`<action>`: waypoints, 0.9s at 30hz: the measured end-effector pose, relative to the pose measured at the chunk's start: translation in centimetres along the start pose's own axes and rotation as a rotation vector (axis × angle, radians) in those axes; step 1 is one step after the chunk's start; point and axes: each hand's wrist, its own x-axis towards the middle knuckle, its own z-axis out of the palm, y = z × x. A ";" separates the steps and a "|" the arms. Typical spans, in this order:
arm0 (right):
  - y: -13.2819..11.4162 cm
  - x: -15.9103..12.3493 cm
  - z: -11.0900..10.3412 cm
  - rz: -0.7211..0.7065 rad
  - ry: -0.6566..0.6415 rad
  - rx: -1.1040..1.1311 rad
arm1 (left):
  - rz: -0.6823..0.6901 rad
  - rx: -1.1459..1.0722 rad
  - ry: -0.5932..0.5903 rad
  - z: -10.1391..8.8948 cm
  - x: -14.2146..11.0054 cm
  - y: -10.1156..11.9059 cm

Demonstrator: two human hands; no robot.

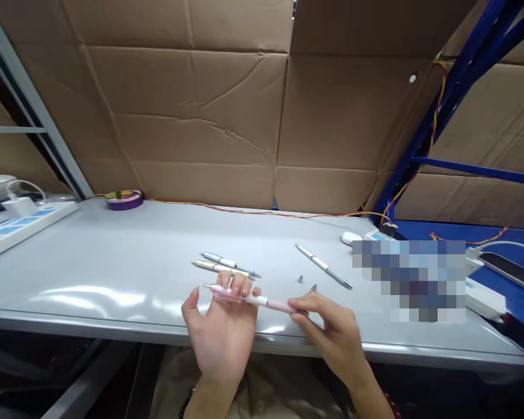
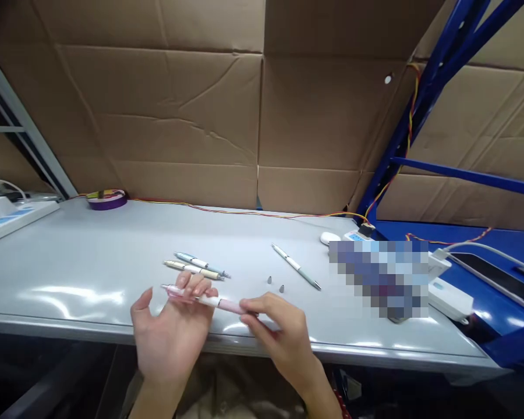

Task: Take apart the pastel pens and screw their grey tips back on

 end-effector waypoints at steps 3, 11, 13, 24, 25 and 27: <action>1.0 -0.3 -2.1 0.104 0.360 -0.127 | 0.105 0.443 -0.113 -0.6 0.8 0.3; 4.4 0.4 -6.0 0.482 0.162 -0.461 | 0.415 1.437 -0.291 -4.0 3.8 4.4; 4.8 0.4 -6.0 0.503 0.060 -0.506 | 0.391 1.668 -0.363 -4.7 4.3 4.6; 3.6 0.7 -3.7 0.371 -0.171 -0.468 | 0.408 1.875 -0.394 -6.1 4.8 3.7; 3.5 0.8 -3.6 0.390 -0.194 -0.451 | 0.380 1.867 -0.409 -5.8 4.8 3.8; 3.2 0.9 -3.5 0.424 -0.199 -0.429 | 0.308 1.857 -0.448 -5.3 4.7 4.1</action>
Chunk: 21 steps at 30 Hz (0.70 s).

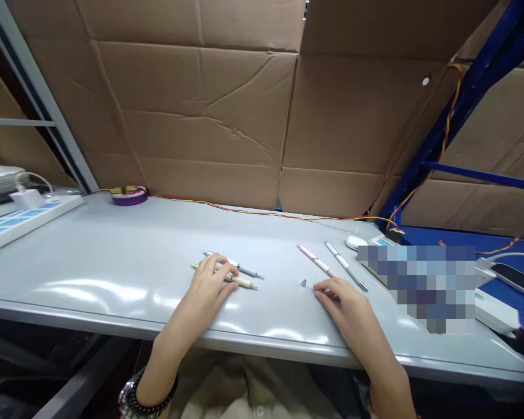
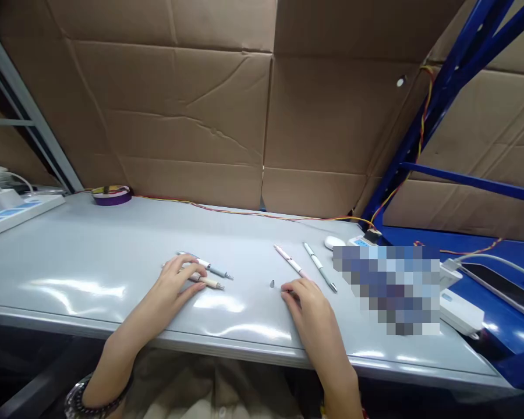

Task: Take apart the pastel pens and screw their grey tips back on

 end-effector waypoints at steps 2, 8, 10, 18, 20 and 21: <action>-0.5 -0.2 -0.2 0.024 0.044 0.042 | -0.006 -0.011 -0.049 -0.3 0.1 0.3; -3.1 -1.2 0.5 -0.064 0.231 0.354 | 0.046 0.002 -0.030 -0.4 -0.4 1.0; -3.8 -1.4 1.3 -0.119 0.220 0.462 | 0.100 -0.059 -0.008 -0.3 -0.8 1.4; -4.7 -1.5 3.1 -0.297 0.186 0.605 | 0.212 -0.365 0.118 0.7 -2.1 2.5; -4.7 -1.5 3.1 -0.359 0.234 0.586 | 0.199 -0.380 0.119 0.8 -2.1 2.5; -4.8 -1.5 3.1 -0.390 0.257 0.562 | 0.186 -0.386 0.117 0.8 -2.1 2.4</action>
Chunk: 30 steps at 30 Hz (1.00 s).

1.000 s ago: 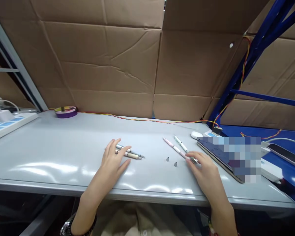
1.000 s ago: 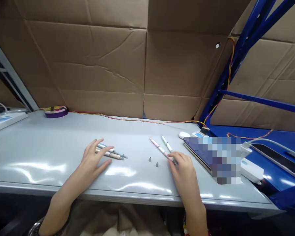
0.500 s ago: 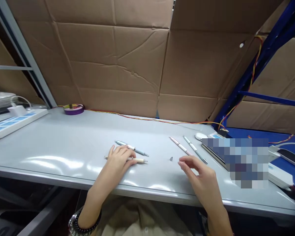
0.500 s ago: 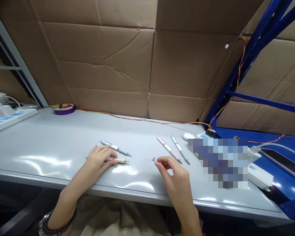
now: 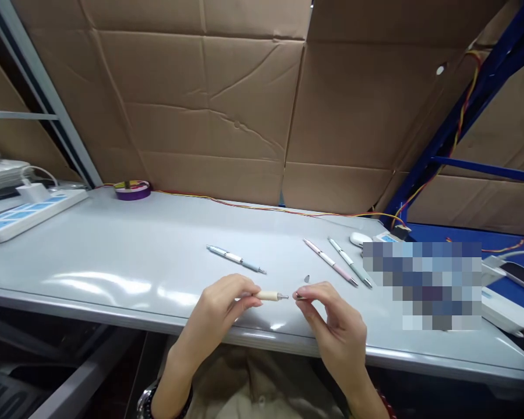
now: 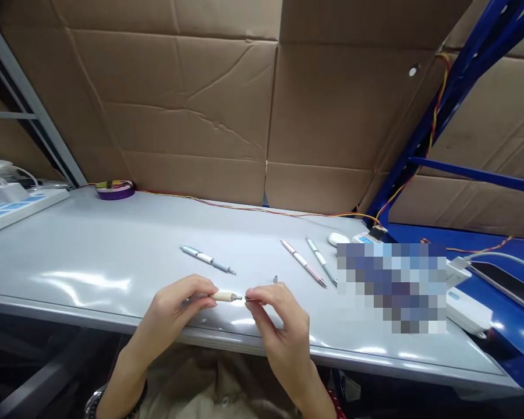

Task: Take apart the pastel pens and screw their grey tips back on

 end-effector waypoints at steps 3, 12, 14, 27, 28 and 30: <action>-0.2 0.4 0.1 -0.077 -0.034 -0.081 | -0.035 -0.027 -0.012 -0.1 0.0 0.0; -0.2 0.9 0.5 -0.046 -0.150 -0.127 | -0.121 -0.065 -0.061 -0.3 -0.2 0.0; -0.1 0.8 0.5 -0.028 -0.157 -0.119 | -0.130 -0.062 -0.061 -0.3 -0.2 0.0; 0.0 0.5 0.6 -0.144 -0.142 -0.238 | -0.165 -0.070 -0.103 -0.5 -0.1 0.1; 0.0 0.5 0.6 -0.154 -0.146 -0.271 | -0.168 -0.072 -0.109 -0.5 -0.1 0.1; -0.1 0.5 0.6 -0.155 -0.163 -0.327 | -0.171 -0.079 -0.126 -0.5 -0.1 0.1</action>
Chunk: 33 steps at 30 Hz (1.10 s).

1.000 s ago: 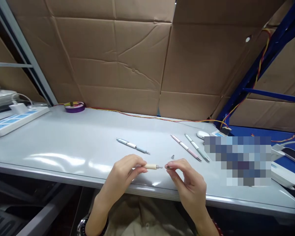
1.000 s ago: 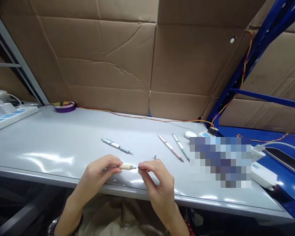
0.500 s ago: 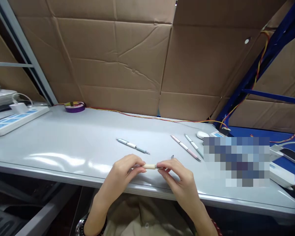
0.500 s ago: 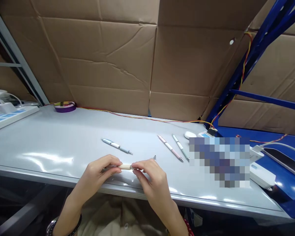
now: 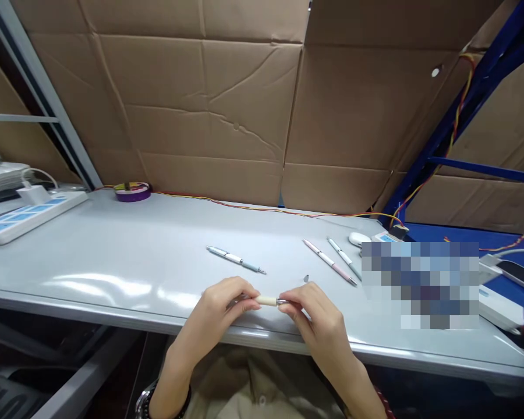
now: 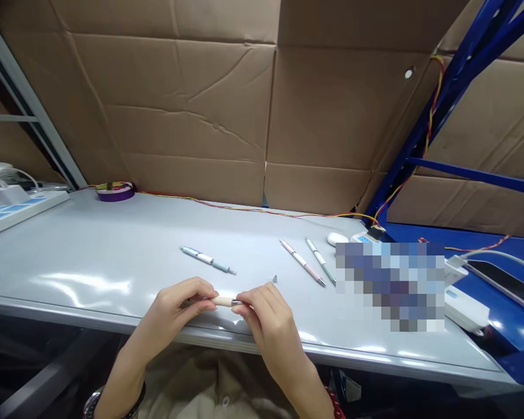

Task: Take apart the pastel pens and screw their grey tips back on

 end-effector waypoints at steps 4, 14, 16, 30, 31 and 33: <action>0.0 0.1 0.1 0.042 -0.074 -0.077 | -0.014 0.024 -0.010 0.0 0.0 0.1; 0.4 -0.5 0.3 0.089 -0.068 -0.006 | -0.033 0.060 -0.003 -0.1 0.1 0.7; 0.4 -0.5 0.3 0.085 -0.051 0.027 | -0.034 0.062 0.005 -0.1 0.1 0.7; 0.6 -0.6 0.2 0.207 -0.152 -0.016 | -0.041 0.054 -0.012 0.0 0.1 0.4; 0.6 -0.6 0.2 0.210 -0.175 -0.041 | -0.042 0.057 -0.015 0.0 0.1 0.4; 0.5 -0.6 0.3 0.201 -0.209 -0.100 | -0.039 0.057 -0.022 0.0 0.1 0.4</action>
